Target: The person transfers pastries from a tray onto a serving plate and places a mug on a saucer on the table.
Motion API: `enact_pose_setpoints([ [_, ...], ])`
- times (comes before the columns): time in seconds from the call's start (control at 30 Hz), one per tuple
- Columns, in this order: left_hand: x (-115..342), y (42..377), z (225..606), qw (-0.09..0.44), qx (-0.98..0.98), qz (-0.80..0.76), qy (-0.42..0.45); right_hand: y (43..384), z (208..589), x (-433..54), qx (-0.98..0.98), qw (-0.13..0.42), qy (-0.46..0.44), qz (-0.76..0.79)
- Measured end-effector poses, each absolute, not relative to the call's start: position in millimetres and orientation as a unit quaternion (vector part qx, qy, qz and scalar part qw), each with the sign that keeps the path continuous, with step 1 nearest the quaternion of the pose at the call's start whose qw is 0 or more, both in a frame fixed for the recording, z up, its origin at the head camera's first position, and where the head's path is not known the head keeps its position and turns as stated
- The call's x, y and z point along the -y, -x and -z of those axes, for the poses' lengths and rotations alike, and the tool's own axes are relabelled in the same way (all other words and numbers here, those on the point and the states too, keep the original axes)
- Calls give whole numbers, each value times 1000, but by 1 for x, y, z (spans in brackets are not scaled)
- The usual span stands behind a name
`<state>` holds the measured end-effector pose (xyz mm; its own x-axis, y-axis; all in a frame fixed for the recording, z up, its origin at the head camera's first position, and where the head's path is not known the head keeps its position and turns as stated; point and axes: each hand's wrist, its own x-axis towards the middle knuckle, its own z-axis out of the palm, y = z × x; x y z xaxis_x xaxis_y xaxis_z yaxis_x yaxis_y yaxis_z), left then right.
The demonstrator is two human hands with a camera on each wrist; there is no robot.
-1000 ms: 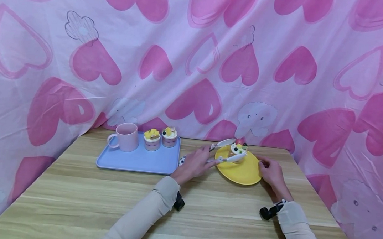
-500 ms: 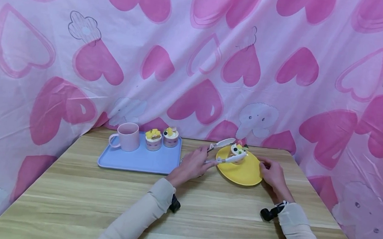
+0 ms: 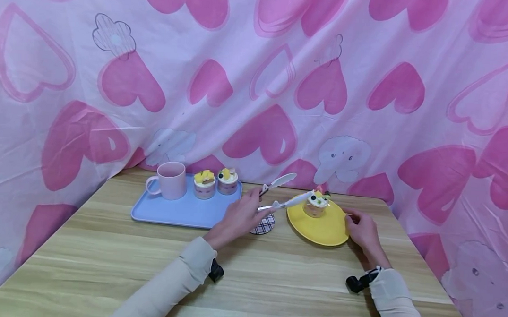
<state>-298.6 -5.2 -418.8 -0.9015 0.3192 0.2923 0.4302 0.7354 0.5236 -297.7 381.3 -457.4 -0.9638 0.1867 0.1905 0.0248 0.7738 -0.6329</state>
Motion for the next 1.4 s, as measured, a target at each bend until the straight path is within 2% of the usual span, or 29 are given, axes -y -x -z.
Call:
enact_pose_setpoints([
  [1.4,102,275,415,155,935,285,146,297,457,-381,928,104,64,-351],
])
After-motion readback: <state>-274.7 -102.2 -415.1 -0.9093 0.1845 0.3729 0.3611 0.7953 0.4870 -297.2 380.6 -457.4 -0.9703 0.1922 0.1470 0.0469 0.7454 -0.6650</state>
